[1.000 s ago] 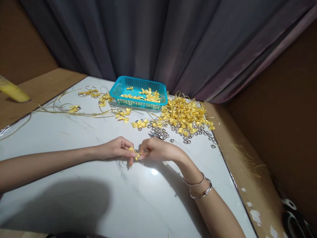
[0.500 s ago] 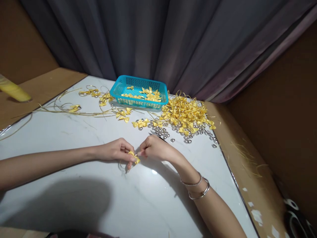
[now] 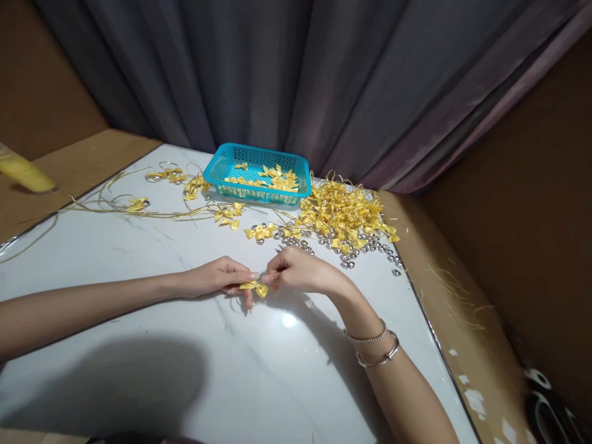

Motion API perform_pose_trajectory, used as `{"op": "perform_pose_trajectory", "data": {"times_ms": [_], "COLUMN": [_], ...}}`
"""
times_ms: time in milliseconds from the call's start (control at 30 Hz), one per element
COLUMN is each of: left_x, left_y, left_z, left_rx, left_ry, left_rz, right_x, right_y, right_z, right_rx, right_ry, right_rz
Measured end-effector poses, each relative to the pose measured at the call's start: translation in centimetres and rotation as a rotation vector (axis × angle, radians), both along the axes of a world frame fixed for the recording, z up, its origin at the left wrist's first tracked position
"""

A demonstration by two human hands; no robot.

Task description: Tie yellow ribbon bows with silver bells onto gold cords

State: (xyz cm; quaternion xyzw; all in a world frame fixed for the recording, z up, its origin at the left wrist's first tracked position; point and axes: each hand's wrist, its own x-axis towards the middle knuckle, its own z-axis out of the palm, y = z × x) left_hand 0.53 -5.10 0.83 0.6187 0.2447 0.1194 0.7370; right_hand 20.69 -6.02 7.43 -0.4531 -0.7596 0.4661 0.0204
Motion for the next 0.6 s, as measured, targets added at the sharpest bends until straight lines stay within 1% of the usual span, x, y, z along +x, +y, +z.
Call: {"op": "perform_pose_trajectory", "data": {"times_ms": [167, 367, 500, 600], "left_x": [0.1, 0.27, 0.12, -0.1], "left_y": [-0.09, -0.12, 0.1, 0.26], "left_z": [-0.26, -0.59, -0.65, -0.52], "left_rx": [-0.002, -0.124, -0.21, -0.22], "left_ry": [0.022, -0.043, -0.096, -0.088], "left_rz": [0.06, 0.111, 0.068, 0.025], "right_x": [-0.23, -0.4, -0.47, -0.48], "right_y": [-0.14, -0.13, -0.08, -0.06], "right_z": [0.03, -0.33, -0.36, -0.32], "right_rx": [-0.01, -0.007, -0.003, 0.025], "right_ry": [0.01, 0.002, -0.003, 0.003], "right_rz": [0.019, 0.022, 0.035, 0.035]}}
